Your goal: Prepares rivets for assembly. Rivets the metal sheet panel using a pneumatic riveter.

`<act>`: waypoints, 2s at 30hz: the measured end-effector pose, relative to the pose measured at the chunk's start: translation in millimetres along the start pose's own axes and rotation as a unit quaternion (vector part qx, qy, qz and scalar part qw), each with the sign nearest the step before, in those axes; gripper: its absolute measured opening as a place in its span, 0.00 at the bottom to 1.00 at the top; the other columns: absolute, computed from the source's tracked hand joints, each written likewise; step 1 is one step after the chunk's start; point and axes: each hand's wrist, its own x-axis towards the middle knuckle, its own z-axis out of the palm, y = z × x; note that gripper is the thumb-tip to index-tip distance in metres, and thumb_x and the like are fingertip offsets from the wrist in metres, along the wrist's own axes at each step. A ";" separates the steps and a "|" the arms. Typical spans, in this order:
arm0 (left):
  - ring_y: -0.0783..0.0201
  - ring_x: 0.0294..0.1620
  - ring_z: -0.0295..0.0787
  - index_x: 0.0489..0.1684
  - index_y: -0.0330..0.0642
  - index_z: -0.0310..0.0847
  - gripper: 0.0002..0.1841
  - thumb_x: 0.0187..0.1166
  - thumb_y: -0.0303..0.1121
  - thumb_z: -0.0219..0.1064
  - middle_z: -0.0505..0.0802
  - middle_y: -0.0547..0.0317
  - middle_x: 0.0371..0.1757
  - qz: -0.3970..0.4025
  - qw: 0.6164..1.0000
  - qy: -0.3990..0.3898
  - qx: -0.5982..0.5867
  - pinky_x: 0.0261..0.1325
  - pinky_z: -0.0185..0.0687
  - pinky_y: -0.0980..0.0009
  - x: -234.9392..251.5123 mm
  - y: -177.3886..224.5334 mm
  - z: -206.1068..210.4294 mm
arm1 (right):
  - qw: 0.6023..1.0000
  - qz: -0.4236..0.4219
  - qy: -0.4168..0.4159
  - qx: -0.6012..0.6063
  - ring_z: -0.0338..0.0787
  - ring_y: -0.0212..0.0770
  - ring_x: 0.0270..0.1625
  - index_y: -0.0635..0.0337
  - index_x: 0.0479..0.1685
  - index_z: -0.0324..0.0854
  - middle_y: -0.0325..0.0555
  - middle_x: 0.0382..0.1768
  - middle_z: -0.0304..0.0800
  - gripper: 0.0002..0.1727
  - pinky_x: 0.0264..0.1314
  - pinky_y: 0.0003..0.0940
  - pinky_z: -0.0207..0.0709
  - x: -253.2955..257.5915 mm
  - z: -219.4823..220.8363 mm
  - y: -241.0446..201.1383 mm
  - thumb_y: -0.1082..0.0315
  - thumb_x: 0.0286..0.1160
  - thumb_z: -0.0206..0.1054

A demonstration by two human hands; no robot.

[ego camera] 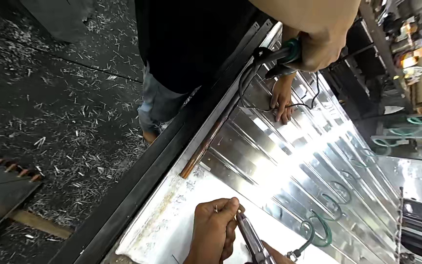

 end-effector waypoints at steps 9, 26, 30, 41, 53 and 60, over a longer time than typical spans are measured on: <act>0.73 0.05 0.58 0.37 0.40 0.76 0.14 0.92 0.39 0.55 0.67 0.66 0.12 -0.046 0.994 0.065 -0.079 0.07 0.56 0.79 112.0 38.2 30.9 | 0.998 0.030 0.033 -0.053 0.94 0.29 0.39 0.44 0.39 0.93 0.29 0.32 0.95 0.21 0.45 0.40 0.90 143.0 9.9 48.8 0.38 0.62 0.76; 0.74 0.03 0.56 0.48 0.35 0.90 0.11 0.88 0.30 0.60 0.67 0.66 0.08 0.024 0.999 0.033 -0.024 0.04 0.54 0.78 71.3 53.8 -30.9 | 0.972 0.204 -0.084 0.080 0.90 0.39 0.22 0.47 0.39 0.92 0.40 0.25 0.93 0.14 0.28 0.38 0.89 243.7 -6.0 41.2 0.48 0.66 0.79; 0.74 0.04 0.57 0.49 0.36 0.91 0.12 0.87 0.29 0.60 0.69 0.67 0.09 0.062 0.998 0.021 0.022 0.05 0.56 0.77 59.1 70.0 -50.8 | 0.965 0.219 -0.132 0.064 0.89 0.38 0.21 0.47 0.40 0.92 0.40 0.25 0.92 0.12 0.26 0.35 0.87 254.1 -17.7 32.1 0.50 0.68 0.79; 0.75 0.07 0.64 0.48 0.38 0.93 0.12 0.86 0.27 0.59 0.77 0.69 0.12 0.099 0.990 0.038 0.096 0.10 0.63 0.77 30.0 85.7 -117.4 | 0.941 0.284 -0.159 0.095 0.87 0.39 0.19 0.49 0.45 0.92 0.43 0.24 0.90 0.13 0.25 0.34 0.86 264.5 -26.8 25.2 0.53 0.72 0.76; 0.75 0.09 0.67 0.49 0.38 0.92 0.12 0.86 0.26 0.60 0.79 0.70 0.14 0.062 0.991 0.012 0.114 0.11 0.66 0.77 24.2 82.6 -120.8 | 0.962 0.047 -0.181 -0.200 0.90 0.33 0.43 0.43 0.35 0.89 0.32 0.38 0.91 0.15 0.45 0.43 0.86 284.4 -22.6 13.5 0.46 0.54 0.80; 0.75 0.07 0.63 0.50 0.38 0.92 0.12 0.87 0.28 0.59 0.76 0.69 0.13 0.050 0.990 -0.017 0.133 0.09 0.62 0.77 26.5 71.5 -86.3 | 0.979 0.088 -0.169 -0.075 0.89 0.33 0.26 0.47 0.30 0.89 0.33 0.25 0.90 0.05 0.30 0.40 0.85 272.3 -14.6 38.2 0.58 0.62 0.77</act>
